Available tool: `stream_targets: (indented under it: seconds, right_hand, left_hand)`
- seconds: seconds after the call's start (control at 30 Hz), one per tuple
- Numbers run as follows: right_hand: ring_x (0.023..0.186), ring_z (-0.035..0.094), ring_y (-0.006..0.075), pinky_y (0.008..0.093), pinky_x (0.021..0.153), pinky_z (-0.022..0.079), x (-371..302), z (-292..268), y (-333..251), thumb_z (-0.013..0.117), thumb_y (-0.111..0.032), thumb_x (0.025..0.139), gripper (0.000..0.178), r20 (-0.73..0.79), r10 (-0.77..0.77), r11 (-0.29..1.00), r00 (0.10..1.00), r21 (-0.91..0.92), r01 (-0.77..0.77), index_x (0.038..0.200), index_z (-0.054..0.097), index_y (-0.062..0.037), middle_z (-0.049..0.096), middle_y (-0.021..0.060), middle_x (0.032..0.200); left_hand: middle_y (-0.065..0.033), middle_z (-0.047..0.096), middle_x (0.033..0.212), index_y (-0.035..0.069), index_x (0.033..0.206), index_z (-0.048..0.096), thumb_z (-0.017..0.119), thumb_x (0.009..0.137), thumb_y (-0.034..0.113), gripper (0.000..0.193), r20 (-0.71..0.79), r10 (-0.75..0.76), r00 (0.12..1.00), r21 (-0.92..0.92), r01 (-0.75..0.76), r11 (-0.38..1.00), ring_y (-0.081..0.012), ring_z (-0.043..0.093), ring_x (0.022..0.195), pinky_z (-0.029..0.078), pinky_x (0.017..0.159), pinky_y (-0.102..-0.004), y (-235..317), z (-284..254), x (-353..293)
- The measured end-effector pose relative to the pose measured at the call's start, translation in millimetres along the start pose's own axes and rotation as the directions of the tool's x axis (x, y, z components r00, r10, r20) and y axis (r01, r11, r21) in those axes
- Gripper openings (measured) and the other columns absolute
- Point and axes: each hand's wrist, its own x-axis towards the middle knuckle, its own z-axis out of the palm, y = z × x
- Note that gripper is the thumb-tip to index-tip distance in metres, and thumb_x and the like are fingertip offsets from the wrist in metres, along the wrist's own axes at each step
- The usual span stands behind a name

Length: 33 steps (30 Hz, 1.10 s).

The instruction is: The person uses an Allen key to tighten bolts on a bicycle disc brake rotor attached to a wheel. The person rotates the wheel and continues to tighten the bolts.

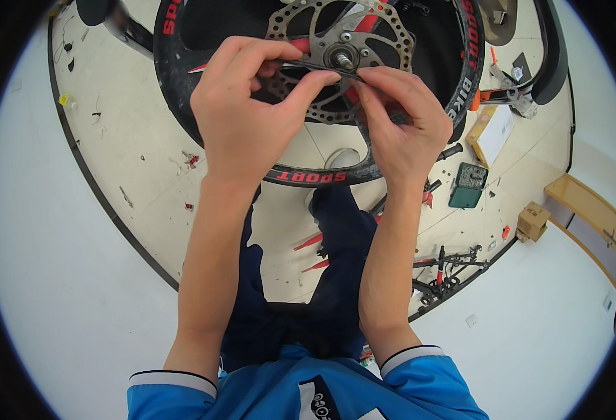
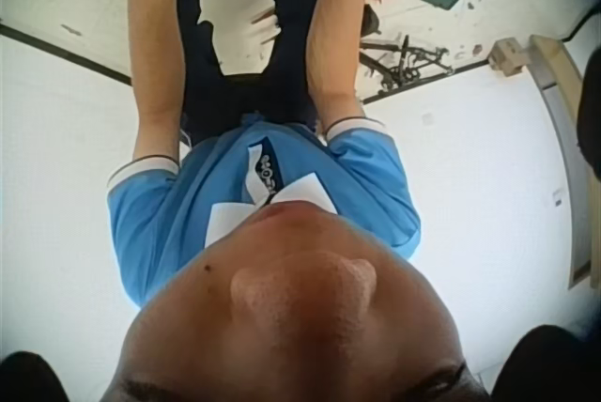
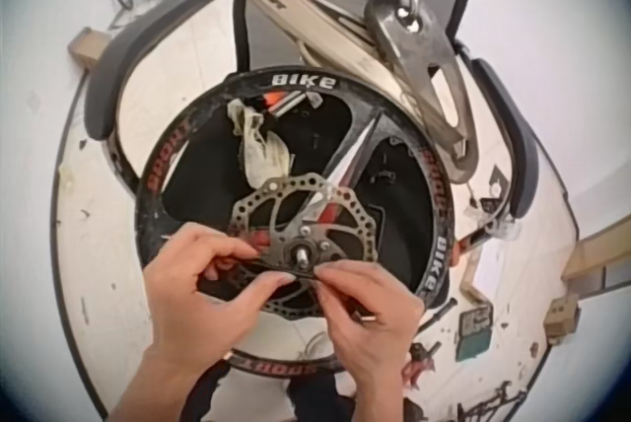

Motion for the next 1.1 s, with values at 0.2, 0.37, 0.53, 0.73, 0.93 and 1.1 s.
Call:
stream_targets:
  seconds: [0.2,0.37,0.53,0.73,0.93,1.1]
  right_hand:
    - [0.069,0.065,0.0087,0.0196,0.057,0.050,3,-13,-3,0.075,0.008,0.077,0.019,0.046,0.000,0.993,0.999,0.117,-0.005,0.092,0.079,-0.0039,0.074,0.0052,0.091]
    - [0.077,0.069,0.0131,0.0226,0.068,0.058,0,-14,2,0.071,0.013,0.078,0.022,0.034,0.062,0.976,0.998,0.209,-0.067,0.095,0.078,-0.0002,0.073,0.0096,0.094]
    - [0.085,0.072,0.0185,0.0270,0.075,0.062,0,-14,3,0.069,0.016,0.079,0.020,0.051,0.071,0.955,0.996,0.286,-0.083,0.095,0.076,0.0047,0.071,0.0126,0.096]
    - [0.082,0.070,0.0168,0.0262,0.074,0.061,5,-22,3,0.070,0.016,0.080,0.019,0.079,0.181,0.914,0.980,0.354,-0.197,0.096,0.076,0.0056,0.069,0.0110,0.096]
    - [0.079,0.070,0.0136,0.0233,0.069,0.056,3,-31,4,0.070,0.011,0.084,0.019,0.225,0.271,0.857,0.936,0.386,-0.341,0.102,0.075,0.0060,0.072,0.0119,0.093]
    - [0.079,0.070,0.0133,0.0234,0.070,0.055,0,-31,-1,0.073,0.007,0.083,0.016,0.226,0.285,0.871,0.931,0.344,-0.350,0.099,0.075,0.0061,0.074,0.0106,0.091]
  left_hand:
    - [0.0072,0.052,0.055,0.001,0.071,0.066,0.087,0.078,0.010,0.024,0.472,-0.235,0.850,-0.158,0.343,0.926,0.0021,0.038,0.050,0.027,0.046,-0.0165,18,-24,-1]
    - [-0.0063,0.053,0.049,-0.004,0.069,0.064,0.075,0.087,0.012,0.027,0.595,-0.128,0.793,-0.233,0.323,0.917,-0.0065,0.045,0.043,0.033,0.042,-0.0246,33,2,-21]
    - [-0.0044,0.056,0.051,-0.004,0.073,0.067,0.073,0.089,0.011,0.022,0.598,-0.256,0.759,-0.271,0.493,0.827,-0.0055,0.051,0.045,0.035,0.044,-0.0227,47,12,-36]
    - [-0.0078,0.066,0.070,-0.007,0.092,0.066,0.064,0.096,0.008,0.015,0.801,-0.305,0.515,-0.382,0.832,0.403,-0.0088,0.065,0.062,0.052,0.055,-0.0237,53,12,-39]
    - [-0.0101,0.067,0.076,-0.008,0.102,0.065,0.060,0.098,0.005,0.014,0.590,-0.256,0.766,-0.376,0.541,0.753,-0.0136,0.069,0.068,0.057,0.062,-0.0270,45,30,-54]
    - [-0.0227,0.065,0.076,-0.006,0.088,0.064,0.059,0.090,0.002,0.010,0.519,-0.333,0.787,-0.450,0.583,0.677,-0.0397,0.064,0.068,0.047,0.061,-0.0441,53,45,-63]
